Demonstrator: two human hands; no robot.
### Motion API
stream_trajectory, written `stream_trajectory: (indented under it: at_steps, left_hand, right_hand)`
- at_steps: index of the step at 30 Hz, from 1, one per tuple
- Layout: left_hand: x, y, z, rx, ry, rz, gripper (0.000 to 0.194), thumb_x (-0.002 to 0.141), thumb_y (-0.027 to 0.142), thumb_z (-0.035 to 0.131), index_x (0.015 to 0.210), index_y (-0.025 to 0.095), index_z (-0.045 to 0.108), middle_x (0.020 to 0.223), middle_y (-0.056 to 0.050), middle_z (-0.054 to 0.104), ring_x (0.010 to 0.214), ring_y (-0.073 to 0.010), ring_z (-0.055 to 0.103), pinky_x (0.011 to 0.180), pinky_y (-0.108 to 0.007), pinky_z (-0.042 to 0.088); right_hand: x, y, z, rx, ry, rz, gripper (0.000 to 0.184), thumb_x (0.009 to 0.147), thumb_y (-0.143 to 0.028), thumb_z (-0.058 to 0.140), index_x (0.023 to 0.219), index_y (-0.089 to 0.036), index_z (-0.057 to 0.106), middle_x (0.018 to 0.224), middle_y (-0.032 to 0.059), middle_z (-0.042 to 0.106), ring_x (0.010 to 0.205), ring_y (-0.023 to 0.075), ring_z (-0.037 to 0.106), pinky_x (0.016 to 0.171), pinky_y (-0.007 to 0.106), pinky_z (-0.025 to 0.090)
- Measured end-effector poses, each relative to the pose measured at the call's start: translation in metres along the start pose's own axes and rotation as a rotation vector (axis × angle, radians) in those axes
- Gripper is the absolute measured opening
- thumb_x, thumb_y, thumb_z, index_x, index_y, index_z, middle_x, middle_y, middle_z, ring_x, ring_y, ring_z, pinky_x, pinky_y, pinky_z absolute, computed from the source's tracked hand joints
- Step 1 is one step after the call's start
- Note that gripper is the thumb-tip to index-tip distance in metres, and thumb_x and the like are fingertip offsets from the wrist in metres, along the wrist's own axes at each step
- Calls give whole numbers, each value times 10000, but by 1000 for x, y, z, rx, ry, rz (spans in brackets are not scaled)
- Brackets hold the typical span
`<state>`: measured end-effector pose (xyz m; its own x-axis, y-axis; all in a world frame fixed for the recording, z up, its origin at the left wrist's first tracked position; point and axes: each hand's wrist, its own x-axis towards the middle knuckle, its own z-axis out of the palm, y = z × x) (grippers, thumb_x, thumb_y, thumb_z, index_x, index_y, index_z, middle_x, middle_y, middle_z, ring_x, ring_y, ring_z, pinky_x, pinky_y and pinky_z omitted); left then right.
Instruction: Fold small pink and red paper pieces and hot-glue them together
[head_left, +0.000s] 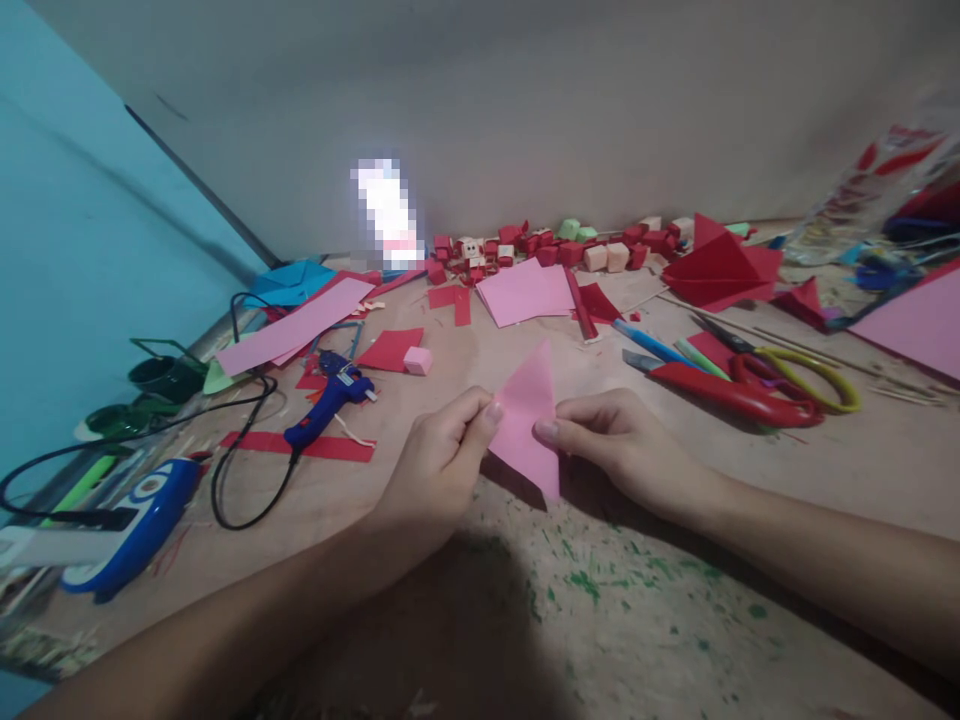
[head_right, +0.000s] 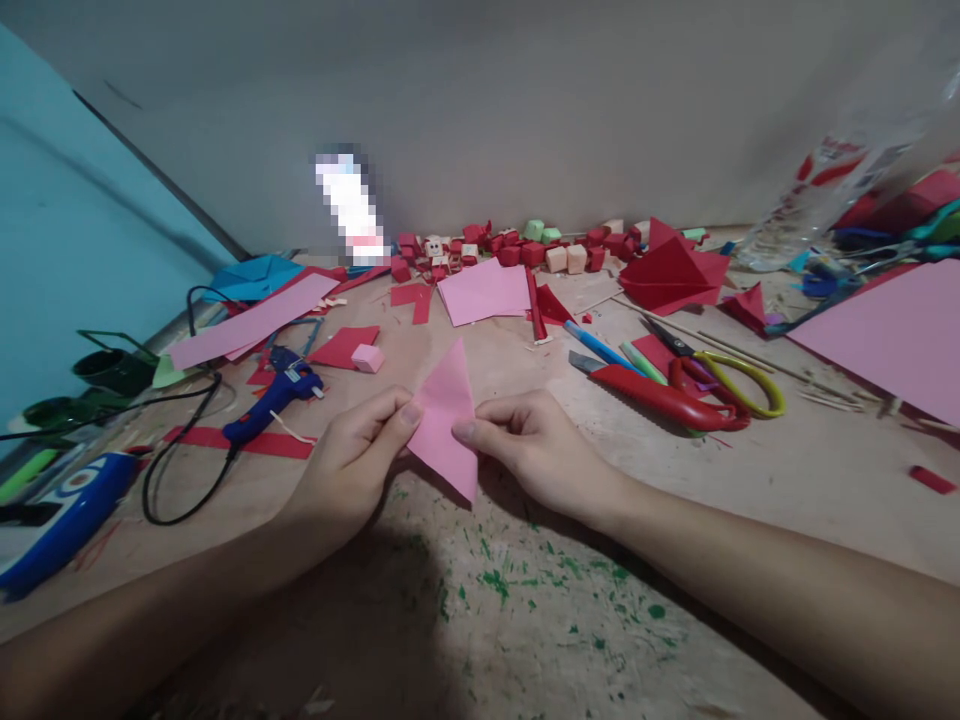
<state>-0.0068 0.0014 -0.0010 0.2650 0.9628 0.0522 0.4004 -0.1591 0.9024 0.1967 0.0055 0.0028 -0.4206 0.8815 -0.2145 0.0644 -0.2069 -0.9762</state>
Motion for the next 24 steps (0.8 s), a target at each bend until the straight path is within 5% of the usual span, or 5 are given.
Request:
stream_trajectory:
  at_steps: [15,20,24]
  left_hand:
    - [5,-7,10,-374,80,-104,315,974,433,552,777,191,512,659,40,466,571,-108,484,523,-222,421]
    - [10,-6,7,-424,61,-93,307,986,405,528,774,185,502,698,32,487,619,-106,507,580,-223,443]
    - [12,-5,3,-373,77,-80,320,986,414,512,764,184,506,679,25,511,614,-113,506,566,-222,419]
  right_hand:
    - [1,-6,1,-74,-61,63,397,863,-500,711,664,-157,698,479,-26,520,408,73,370,400,244,208]
    - [2,-10,2,2,-92,85,367,863,-499,717,731,-161,773,722,83,747,637,174,661,553,274,449]
    - [3,-12,2,-23,-89,139,400,848,-528,726,727,-151,779,746,111,766,681,207,693,617,303,493]
